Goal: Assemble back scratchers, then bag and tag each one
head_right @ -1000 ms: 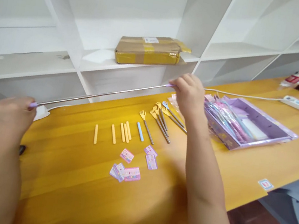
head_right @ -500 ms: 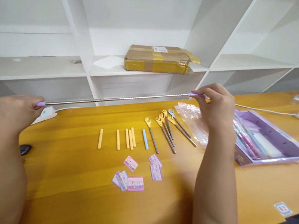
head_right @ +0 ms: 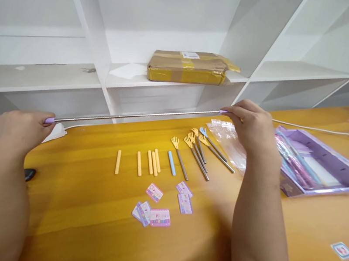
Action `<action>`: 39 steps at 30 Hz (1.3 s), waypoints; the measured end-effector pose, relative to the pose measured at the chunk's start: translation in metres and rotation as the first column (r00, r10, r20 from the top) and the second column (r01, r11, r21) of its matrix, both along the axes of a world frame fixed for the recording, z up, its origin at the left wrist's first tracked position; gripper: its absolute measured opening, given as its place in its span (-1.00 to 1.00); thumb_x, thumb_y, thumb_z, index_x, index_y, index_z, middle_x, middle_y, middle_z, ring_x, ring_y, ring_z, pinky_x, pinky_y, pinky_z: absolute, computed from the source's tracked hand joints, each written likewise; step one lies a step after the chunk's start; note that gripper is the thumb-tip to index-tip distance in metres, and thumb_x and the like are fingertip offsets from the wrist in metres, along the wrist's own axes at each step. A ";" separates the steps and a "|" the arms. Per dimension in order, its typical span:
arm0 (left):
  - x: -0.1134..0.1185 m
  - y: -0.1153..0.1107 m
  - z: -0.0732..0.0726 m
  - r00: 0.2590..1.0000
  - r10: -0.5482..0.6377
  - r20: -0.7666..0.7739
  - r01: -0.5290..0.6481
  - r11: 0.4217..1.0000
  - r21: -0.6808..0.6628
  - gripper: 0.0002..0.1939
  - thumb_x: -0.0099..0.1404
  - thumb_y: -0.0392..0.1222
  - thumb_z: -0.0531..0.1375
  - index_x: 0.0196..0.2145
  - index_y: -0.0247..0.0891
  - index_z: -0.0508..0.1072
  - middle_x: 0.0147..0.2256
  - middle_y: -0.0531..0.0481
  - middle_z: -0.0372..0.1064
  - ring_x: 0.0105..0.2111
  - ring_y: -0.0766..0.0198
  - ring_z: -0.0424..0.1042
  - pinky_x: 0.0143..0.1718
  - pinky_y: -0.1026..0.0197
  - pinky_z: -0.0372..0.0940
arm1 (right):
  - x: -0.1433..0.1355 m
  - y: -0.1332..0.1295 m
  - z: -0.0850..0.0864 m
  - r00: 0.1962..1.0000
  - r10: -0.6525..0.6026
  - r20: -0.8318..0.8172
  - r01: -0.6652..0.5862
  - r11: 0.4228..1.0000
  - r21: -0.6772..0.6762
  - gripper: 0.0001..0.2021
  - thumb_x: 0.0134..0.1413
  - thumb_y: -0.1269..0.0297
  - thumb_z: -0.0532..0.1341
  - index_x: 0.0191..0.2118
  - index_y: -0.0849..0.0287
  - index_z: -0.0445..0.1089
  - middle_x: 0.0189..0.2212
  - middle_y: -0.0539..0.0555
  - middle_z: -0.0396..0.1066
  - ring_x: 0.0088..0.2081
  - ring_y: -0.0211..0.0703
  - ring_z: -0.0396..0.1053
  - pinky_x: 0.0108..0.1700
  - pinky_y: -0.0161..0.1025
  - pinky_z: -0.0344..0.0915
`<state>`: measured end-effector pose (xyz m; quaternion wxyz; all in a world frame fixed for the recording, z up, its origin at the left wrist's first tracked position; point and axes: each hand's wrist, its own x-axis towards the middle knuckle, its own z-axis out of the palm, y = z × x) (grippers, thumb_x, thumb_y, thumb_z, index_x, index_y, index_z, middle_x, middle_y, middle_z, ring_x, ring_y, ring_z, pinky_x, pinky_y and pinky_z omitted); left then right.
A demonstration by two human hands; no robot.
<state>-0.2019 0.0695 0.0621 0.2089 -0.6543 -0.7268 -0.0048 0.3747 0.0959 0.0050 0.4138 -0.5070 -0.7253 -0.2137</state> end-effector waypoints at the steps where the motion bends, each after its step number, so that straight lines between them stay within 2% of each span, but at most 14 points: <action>1: -0.002 0.001 -0.001 1.000 0.003 -0.005 -0.003 1.000 -0.001 -0.73 0.39 -0.14 0.03 -0.46 -0.21 0.33 -0.53 0.04 0.07 -0.48 0.25 -0.11 -0.37 0.22 -0.16 | -0.002 0.001 -0.001 1.000 0.011 0.013 -0.011 1.000 -0.017 -0.82 0.35 0.21 0.29 -0.16 0.13 0.66 -0.27 0.18 0.54 -0.29 -0.16 0.43 -0.20 -0.23 0.30; 8: -0.004 0.005 -0.004 0.997 0.034 -0.066 -0.032 0.999 0.038 -0.71 0.33 -0.16 0.09 -0.54 -0.23 0.19 -0.57 0.06 0.00 -0.51 0.28 -0.13 -0.39 0.24 -0.17 | -0.020 0.002 -0.001 0.994 0.056 0.097 -0.052 0.998 -0.043 -0.79 0.41 0.22 0.22 -0.12 0.10 0.63 -0.21 0.17 0.58 -0.27 -0.18 0.46 -0.22 -0.25 0.27; 12: 0.003 0.003 -0.003 0.997 0.017 -0.076 -0.014 0.999 0.039 -0.72 0.32 -0.16 0.09 -0.54 -0.22 0.21 -0.59 0.06 0.02 -0.52 0.27 -0.14 -0.40 0.25 -0.15 | -0.030 -0.001 0.004 0.992 0.067 0.106 -0.060 0.996 -0.073 -0.76 0.44 0.22 0.18 -0.11 0.10 0.61 -0.16 0.16 0.59 -0.23 -0.16 0.47 -0.21 -0.24 0.27; 16: 0.012 0.001 -0.007 0.995 -0.003 -0.102 0.007 0.999 0.040 -0.71 0.37 -0.14 0.05 -0.51 -0.21 0.29 -0.58 0.07 0.07 -0.52 0.27 -0.13 -0.41 0.25 -0.13 | -0.054 -0.003 0.006 0.977 0.174 0.125 -0.164 0.983 -0.085 -0.76 0.45 0.22 0.16 -0.11 0.14 0.58 -0.22 0.15 0.55 -0.24 -0.14 0.46 -0.20 -0.22 0.31; 19: 0.026 0.000 -0.013 0.990 -0.066 -0.122 0.071 0.997 0.036 -0.67 0.41 -0.11 0.01 -0.45 -0.20 0.42 -0.56 0.05 0.15 -0.53 0.26 -0.06 -0.40 0.21 -0.11 | -0.084 -0.007 0.006 0.959 0.240 0.150 -0.224 0.968 -0.114 -0.75 0.46 0.25 0.12 -0.12 0.12 0.57 -0.27 0.12 0.52 -0.26 -0.15 0.44 -0.23 -0.23 0.28; 23: 0.051 -0.002 -0.025 0.982 -0.151 -0.118 0.153 0.988 0.008 -0.58 0.47 -0.07 -0.04 -0.43 -0.20 0.48 -0.55 -0.03 0.23 -0.54 0.21 0.09 -0.41 0.16 -0.10 | -0.124 -0.016 0.004 0.933 0.298 0.202 -0.283 0.954 -0.102 -0.70 0.50 0.30 0.04 -0.12 0.11 0.54 -0.31 0.11 0.49 -0.27 -0.15 0.40 -0.24 -0.22 0.23; 25: 0.064 -0.005 -0.031 0.983 -0.155 -0.094 0.153 0.988 -0.025 -0.56 0.48 -0.05 -0.04 -0.41 -0.18 0.51 -0.55 -0.06 0.27 -0.53 0.18 0.19 -0.41 0.14 -0.10 | -0.138 -0.020 0.001 0.924 0.312 0.223 -0.296 0.950 -0.101 -0.70 0.51 0.31 0.02 -0.12 0.12 0.53 -0.31 0.11 0.49 -0.27 -0.14 0.39 -0.24 -0.21 0.22; 29: 0.087 -0.014 -0.043 0.980 -0.185 -0.071 0.185 0.983 -0.009 -0.54 0.52 -0.04 -0.07 -0.37 -0.19 0.53 -0.50 -0.13 0.37 -0.44 0.08 0.35 -0.41 0.13 -0.06 | -0.157 -0.023 -0.010 0.898 0.374 0.233 -0.355 0.927 -0.117 -0.71 0.51 0.35 0.02 -0.12 0.11 0.51 -0.29 0.09 0.49 -0.25 -0.14 0.38 -0.19 -0.19 0.21; 34: 0.112 -0.025 -0.055 0.978 -0.206 -0.027 0.205 0.978 -0.041 -0.55 0.54 -0.06 -0.08 -0.36 -0.21 0.50 -0.44 -0.14 0.44 -0.44 0.10 0.37 -0.45 0.13 -0.10 | -0.179 -0.030 -0.020 0.882 0.397 0.254 -0.375 0.918 -0.129 -0.70 0.52 0.38 -0.01 -0.09 0.10 0.49 -0.25 0.09 0.50 -0.22 -0.13 0.38 -0.21 -0.16 0.19; 39: 0.126 -0.029 -0.068 0.975 -0.221 0.039 0.223 0.973 -0.058 -0.52 0.55 -0.08 -0.10 -0.36 -0.21 0.53 -0.45 -0.13 0.45 -0.45 0.12 0.36 -0.46 0.13 -0.12 | -0.198 -0.048 -0.014 0.859 0.399 0.320 -0.364 0.917 -0.164 -0.66 0.53 0.38 -0.04 -0.14 0.13 0.48 -0.29 0.10 0.48 -0.26 -0.13 0.37 -0.24 -0.13 0.18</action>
